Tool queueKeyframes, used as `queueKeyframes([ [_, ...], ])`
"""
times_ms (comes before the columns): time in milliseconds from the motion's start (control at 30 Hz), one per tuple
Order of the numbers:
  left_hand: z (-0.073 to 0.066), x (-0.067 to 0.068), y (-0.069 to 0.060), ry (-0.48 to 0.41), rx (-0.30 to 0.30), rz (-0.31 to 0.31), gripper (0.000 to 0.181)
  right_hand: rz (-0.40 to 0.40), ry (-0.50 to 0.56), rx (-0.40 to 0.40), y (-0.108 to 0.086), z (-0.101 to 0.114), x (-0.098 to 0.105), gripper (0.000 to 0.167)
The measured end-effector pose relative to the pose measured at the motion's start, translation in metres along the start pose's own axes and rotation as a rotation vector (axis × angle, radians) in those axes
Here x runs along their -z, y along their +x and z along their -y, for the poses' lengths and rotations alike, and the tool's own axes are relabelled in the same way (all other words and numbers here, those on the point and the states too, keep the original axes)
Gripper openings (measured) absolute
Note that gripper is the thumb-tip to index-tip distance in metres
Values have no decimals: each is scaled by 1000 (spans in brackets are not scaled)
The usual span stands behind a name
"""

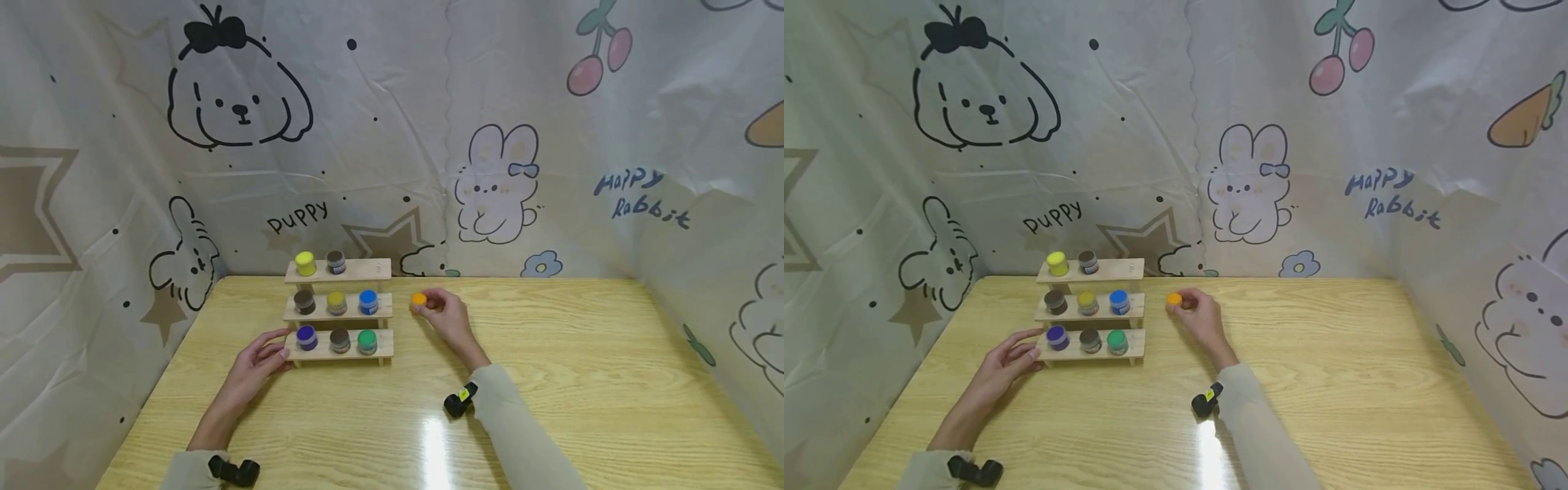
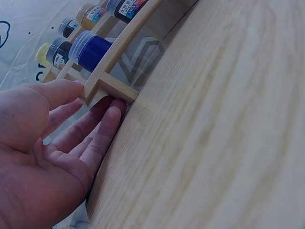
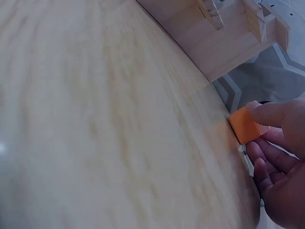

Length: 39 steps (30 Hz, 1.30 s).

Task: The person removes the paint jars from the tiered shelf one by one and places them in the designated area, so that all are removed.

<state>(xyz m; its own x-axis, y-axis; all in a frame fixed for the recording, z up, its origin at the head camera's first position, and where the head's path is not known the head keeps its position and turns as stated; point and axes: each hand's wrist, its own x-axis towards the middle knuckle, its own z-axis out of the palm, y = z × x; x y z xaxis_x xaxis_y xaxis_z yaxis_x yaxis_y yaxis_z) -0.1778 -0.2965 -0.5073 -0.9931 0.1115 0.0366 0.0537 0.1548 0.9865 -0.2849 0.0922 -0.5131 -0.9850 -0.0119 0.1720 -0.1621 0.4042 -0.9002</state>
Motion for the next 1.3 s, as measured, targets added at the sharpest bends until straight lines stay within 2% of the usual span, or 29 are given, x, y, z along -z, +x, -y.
queueKeyframes([
  [267, -2, 2, -1, 4, 2, -3, 48, 9, -12, 2, 0, 0, 1, 33],
  [467, -2, 3, -3, 1, 16, -12, 47, 46, -10, -1, -1, 3, 1, 33],
  [667, -1, 2, -2, -1, 4, -12, 47, 105, 6, -17, -2, 9, 8, 44],
  [767, 0, 0, -1, -7, -2, -11, 46, 110, 13, -10, -2, 13, 14, 48],
  [867, 2, -1, 2, -11, 0, 1, 46, 79, 18, 25, -2, 22, 21, 47],
  [1033, 3, -1, 4, -11, -6, -1, 47, 25, 42, 136, 1, 47, 24, 38],
  [1300, 3, 1, 0, -7, 8, 2, 48, 39, 67, 264, 0, 84, 12, 39],
])
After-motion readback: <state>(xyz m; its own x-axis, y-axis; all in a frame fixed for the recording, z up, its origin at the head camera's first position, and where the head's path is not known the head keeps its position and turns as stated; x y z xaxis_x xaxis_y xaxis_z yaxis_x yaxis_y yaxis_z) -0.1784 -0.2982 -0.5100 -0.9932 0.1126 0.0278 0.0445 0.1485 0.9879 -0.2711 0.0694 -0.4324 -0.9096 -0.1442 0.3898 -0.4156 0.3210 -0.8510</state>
